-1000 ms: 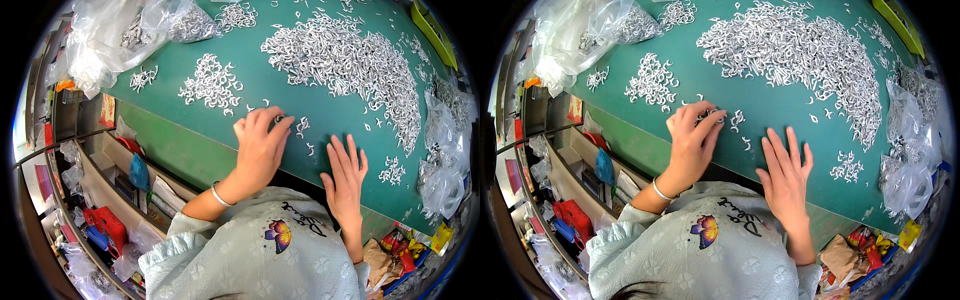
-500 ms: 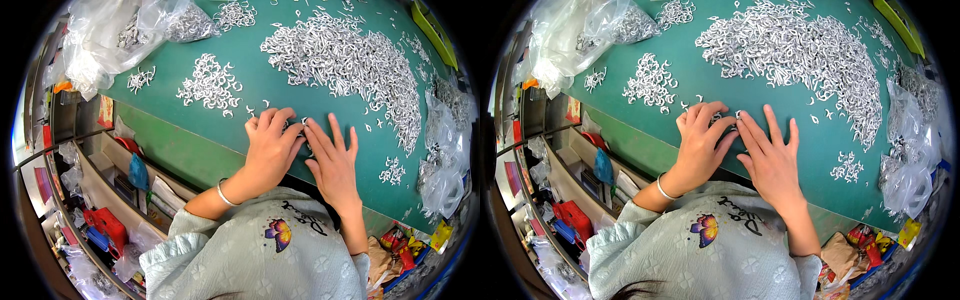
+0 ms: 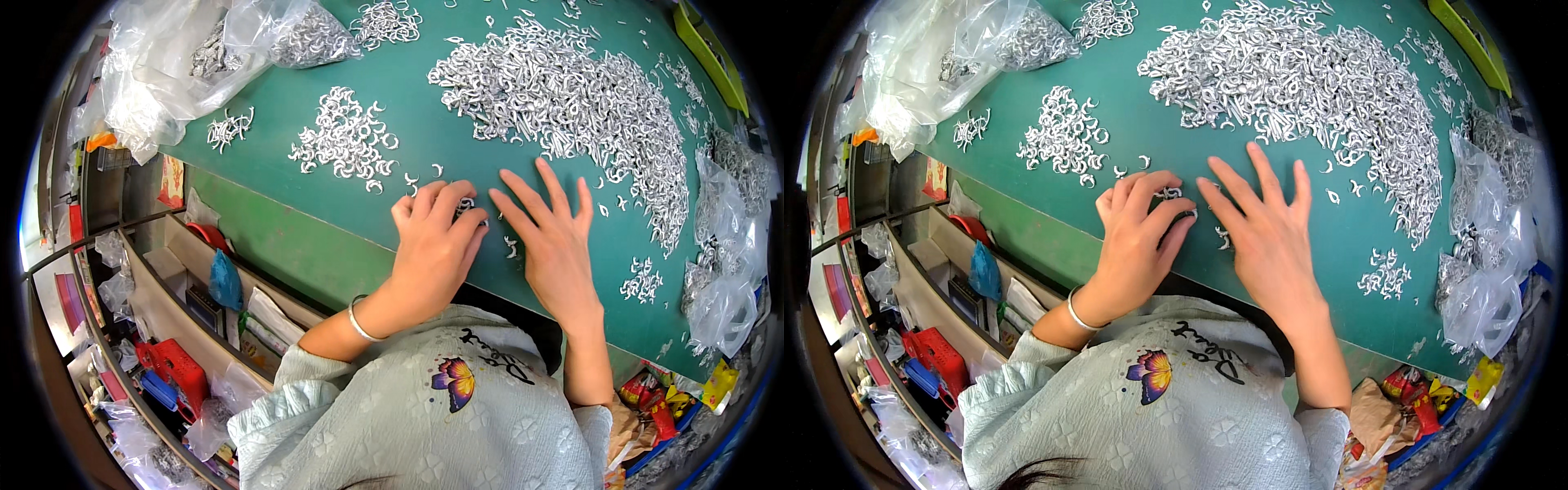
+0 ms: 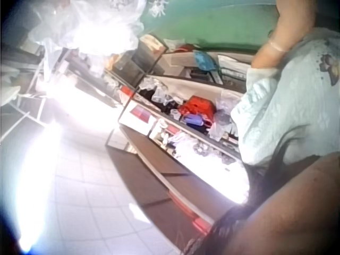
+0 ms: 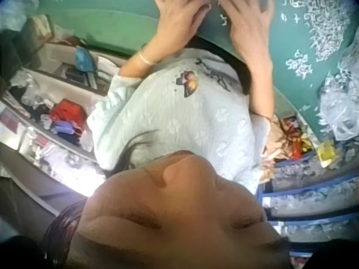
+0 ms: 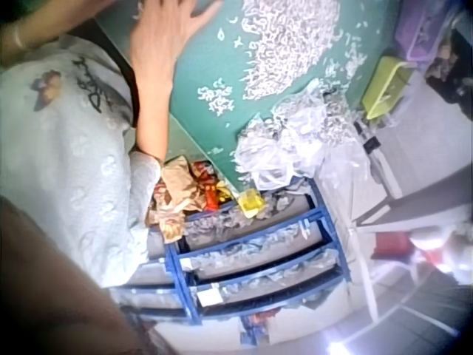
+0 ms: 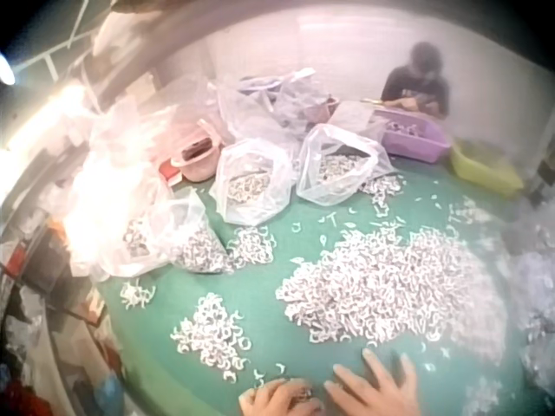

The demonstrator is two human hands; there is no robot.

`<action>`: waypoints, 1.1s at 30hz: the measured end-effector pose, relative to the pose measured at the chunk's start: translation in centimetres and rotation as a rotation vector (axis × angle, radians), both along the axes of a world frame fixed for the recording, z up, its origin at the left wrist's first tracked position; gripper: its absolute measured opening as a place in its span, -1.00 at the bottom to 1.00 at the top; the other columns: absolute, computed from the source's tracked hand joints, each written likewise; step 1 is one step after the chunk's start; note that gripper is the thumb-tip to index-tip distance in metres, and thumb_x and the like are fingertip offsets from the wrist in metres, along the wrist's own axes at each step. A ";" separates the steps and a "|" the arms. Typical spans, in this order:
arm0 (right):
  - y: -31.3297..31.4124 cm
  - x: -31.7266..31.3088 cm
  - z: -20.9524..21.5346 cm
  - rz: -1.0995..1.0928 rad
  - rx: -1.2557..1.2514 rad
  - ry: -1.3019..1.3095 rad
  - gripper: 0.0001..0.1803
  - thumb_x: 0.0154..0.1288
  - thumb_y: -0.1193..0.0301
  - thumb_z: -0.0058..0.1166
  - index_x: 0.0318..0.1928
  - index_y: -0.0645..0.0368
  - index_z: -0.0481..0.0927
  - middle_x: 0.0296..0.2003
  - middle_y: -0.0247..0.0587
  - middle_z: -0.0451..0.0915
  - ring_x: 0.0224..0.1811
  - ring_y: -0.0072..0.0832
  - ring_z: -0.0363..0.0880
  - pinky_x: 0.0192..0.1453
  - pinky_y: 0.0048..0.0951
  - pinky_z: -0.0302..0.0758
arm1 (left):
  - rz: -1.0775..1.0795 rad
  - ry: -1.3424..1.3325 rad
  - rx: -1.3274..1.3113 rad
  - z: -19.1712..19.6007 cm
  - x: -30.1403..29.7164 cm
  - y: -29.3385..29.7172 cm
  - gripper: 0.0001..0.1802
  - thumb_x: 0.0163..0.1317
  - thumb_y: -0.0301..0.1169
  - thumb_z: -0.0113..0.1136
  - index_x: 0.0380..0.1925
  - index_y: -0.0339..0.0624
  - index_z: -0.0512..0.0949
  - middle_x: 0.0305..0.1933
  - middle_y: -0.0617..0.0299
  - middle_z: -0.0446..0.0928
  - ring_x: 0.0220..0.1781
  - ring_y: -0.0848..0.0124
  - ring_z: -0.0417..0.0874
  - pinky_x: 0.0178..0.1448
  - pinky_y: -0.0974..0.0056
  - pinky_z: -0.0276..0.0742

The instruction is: The person sorts small crescent-shaped metal parts from a large pile on a green workbench, picking up individual pieces and small handfuls and placing them into separate piles and plastic bags.

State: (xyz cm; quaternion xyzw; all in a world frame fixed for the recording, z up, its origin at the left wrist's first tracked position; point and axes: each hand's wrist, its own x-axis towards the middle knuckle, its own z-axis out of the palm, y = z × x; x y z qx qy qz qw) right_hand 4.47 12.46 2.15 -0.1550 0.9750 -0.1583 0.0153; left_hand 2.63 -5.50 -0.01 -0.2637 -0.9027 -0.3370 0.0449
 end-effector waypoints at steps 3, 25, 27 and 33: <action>2.2 0.7 -0.1 -0.104 0.135 0.041 -0.40 0.07 0.69 -0.03 0.18 0.05 0.55 0.31 -0.30 0.37 0.46 -0.14 0.16 0.48 0.24 -0.10 | 0.012 -0.002 0.018 0.0 0.1 -0.3 -0.71 0.06 -0.52 0.34 -0.17 -0.13 0.58 0.05 0.19 0.43 0.09 0.19 0.42 0.09 0.04 0.16; 3.6 6.9 0.2 -0.185 -0.090 -0.071 -0.37 0.17 0.38 0.19 0.29 0.17 0.42 0.37 -0.24 0.31 0.52 -0.08 0.05 0.46 0.25 -0.14 | -0.080 0.041 0.093 -1.1 0.6 2.7 -0.73 0.01 -0.55 0.36 -0.23 -0.11 0.64 -0.08 0.27 0.50 -0.04 0.27 0.48 0.03 0.14 0.19; 3.7 7.0 0.2 -0.199 -0.094 -0.032 -0.37 0.16 0.37 0.20 0.29 0.14 0.43 0.39 -0.23 0.29 0.52 -0.08 0.03 0.45 0.25 -0.13 | -0.103 0.041 0.094 -1.1 0.6 3.2 -0.72 0.02 -0.56 0.34 -0.21 -0.13 0.63 -0.10 0.28 0.51 -0.07 0.29 0.49 0.02 0.15 0.19; 1.6 5.9 0.5 -0.145 -0.021 -0.097 -0.33 0.11 0.27 0.27 0.28 0.06 0.45 0.41 -0.37 0.24 0.53 -0.08 -0.02 0.42 0.38 -0.15 | -0.075 0.005 0.104 0.1 1.3 2.0 -0.68 0.04 -0.54 0.33 -0.14 -0.18 0.61 -0.09 0.26 0.51 -0.06 0.30 0.48 0.02 0.16 0.18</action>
